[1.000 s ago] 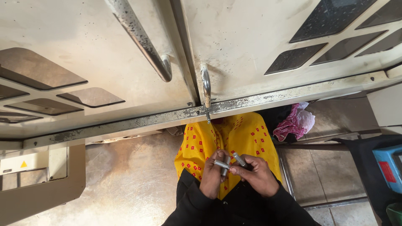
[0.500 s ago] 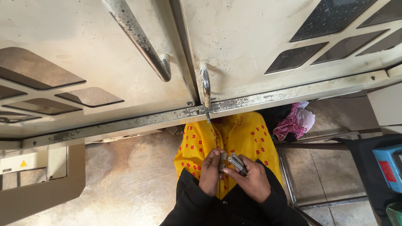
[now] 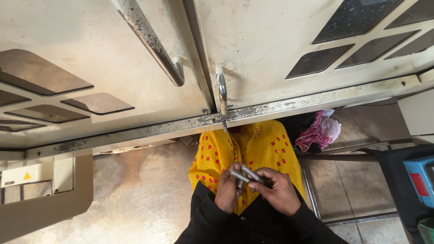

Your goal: The person opens a CNC machine door, removes cylindrical metal parts, and measures them using a dial indicator on a small scale. They repeatedly place and remove the parts, then return them to the machine interior before closing the door.

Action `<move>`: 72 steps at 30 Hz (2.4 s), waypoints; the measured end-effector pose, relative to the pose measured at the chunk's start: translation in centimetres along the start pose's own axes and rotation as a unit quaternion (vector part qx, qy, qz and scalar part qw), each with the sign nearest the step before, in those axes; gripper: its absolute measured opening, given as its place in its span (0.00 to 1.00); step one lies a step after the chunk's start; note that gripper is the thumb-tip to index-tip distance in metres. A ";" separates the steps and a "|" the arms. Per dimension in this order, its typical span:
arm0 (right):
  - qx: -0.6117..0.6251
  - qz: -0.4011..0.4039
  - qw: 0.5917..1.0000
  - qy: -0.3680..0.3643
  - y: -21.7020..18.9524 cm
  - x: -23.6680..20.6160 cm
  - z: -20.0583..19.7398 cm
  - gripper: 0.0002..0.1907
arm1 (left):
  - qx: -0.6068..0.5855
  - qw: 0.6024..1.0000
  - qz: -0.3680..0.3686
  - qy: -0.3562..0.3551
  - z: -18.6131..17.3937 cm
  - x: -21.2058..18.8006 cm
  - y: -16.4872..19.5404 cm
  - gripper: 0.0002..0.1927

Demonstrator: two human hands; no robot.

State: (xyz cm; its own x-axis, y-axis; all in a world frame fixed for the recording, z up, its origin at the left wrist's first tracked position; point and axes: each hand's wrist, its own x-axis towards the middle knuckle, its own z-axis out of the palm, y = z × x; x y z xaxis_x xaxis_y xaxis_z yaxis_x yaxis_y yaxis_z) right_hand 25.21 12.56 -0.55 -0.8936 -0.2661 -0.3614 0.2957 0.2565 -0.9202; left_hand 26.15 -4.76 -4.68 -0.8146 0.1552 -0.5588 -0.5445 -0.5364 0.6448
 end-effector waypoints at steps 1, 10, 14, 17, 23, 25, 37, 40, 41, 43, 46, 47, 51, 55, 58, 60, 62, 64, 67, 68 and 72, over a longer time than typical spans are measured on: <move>0.028 0.008 0.999 -0.016 0.5 0.2 0.0 0.13 | 0.014 1.000 0.011 -0.005 0.1 -0.2 0.1 0.16; -0.001 -0.018 0.998 -0.064 1.3 0.4 -0.2 0.14 | 0.070 0.997 0.029 -0.021 0.2 0.2 -0.3 0.15; -0.081 -0.009 0.996 0.028 0.5 0.4 1.0 0.18 | 0.114 0.991 0.065 0.015 -0.3 0.7 -1.1 0.16; -0.121 -0.006 0.992 0.040 -0.4 0.0 0.8 0.17 | 0.063 0.997 0.045 0.023 -1.0 0.9 -1.4 0.16; -0.077 -0.015 0.996 -0.037 -1.9 -0.2 -0.4 0.13 | 0.018 1.000 0.015 0.012 -1.2 1.0 -1.0 0.16; -0.070 -0.004 0.996 -0.047 -1.8 0.0 -0.3 0.12 | 0.018 1.000 -0.004 0.015 -0.9 0.8 -0.9 0.17; -0.069 -0.004 0.997 -0.032 0.3 0.4 0.9 0.17 | 0.070 0.992 0.102 -0.021 -1.4 1.3 -2.5 0.16; -0.122 0.011 0.992 0.033 0.2 0.2 1.4 0.18 | 0.092 0.991 0.097 0.028 -1.6 1.5 -2.4 0.15; -0.145 0.027 0.987 0.055 0.2 0.1 1.3 0.18 | 0.108 0.989 0.083 0.055 -1.6 1.4 -2.1 0.15; -0.163 0.004 0.984 0.074 0.2 0.2 0.9 0.18 | 0.138 0.986 0.094 0.031 -1.6 1.0 -1.6 0.16; -0.155 -0.135 0.978 0.047 0.2 0.3 0.1 0.22 | 0.214 0.974 0.074 0.010 -1.2 0.1 -0.9 0.16; -0.153 -0.195 0.968 0.029 0.3 0.3 0.0 0.23 | 0.246 0.967 0.064 0.005 -1.0 -0.1 -0.7 0.16; -0.184 -0.188 0.964 -0.035 0.9 0.1 -0.3 0.29 | 0.328 0.939 0.105 0.003 -0.5 -0.5 0.1 0.18; 0.083 0.072 0.990 -0.084 2.1 0.5 -0.5 0.27 | 0.263 0.957 0.116 -0.035 -1.1 -0.2 0.1 0.17; 0.181 0.091 0.977 -0.067 3.1 0.6 -0.7 0.23 | 0.238 0.962 0.125 -0.041 -1.6 0.3 -0.9 0.17; 0.220 0.107 0.969 -0.037 3.6 0.5 -0.8 0.20 | 0.168 0.981 0.091 -0.037 -1.8 0.8 -1.7 0.18; 0.214 0.082 0.973 -0.016 3.8 0.4 -1.1 0.18 | 0.041 0.999 0.007 -0.022 -1.9 1.3 -2.1 0.19; 0.201 0.049 0.978 -0.026 3.7 0.2 -1.3 0.15 | 0.005 1.000 0.003 -0.019 -2.0 1.5 -1.9 0.16; 0.167 0.022 0.983 -0.070 3.4 0.1 -1.3 0.12 | -0.023 1.000 -0.017 -0.009 -1.6 0.7 -1.0 0.16; 0.156 0.023 0.985 -0.075 3.3 0.4 -1.3 0.11 | -0.021 1.000 -0.014 -0.010 -1.4 0.9 -0.3 0.17; 0.084 0.018 0.994 -0.068 3.2 1.0 -0.7 0.06 | -0.031 0.999 -0.024 -0.004 -0.1 -0.1 0.9 0.17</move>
State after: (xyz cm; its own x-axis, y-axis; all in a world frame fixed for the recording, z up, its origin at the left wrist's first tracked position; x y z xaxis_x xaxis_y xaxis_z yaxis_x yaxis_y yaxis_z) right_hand 25.04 13.74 -3.73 -0.8310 -0.3858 -0.4007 0.3891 0.1116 -0.9144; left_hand 25.77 -5.38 -4.12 -0.7893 0.1894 -0.5841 -0.5701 -0.5791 0.5827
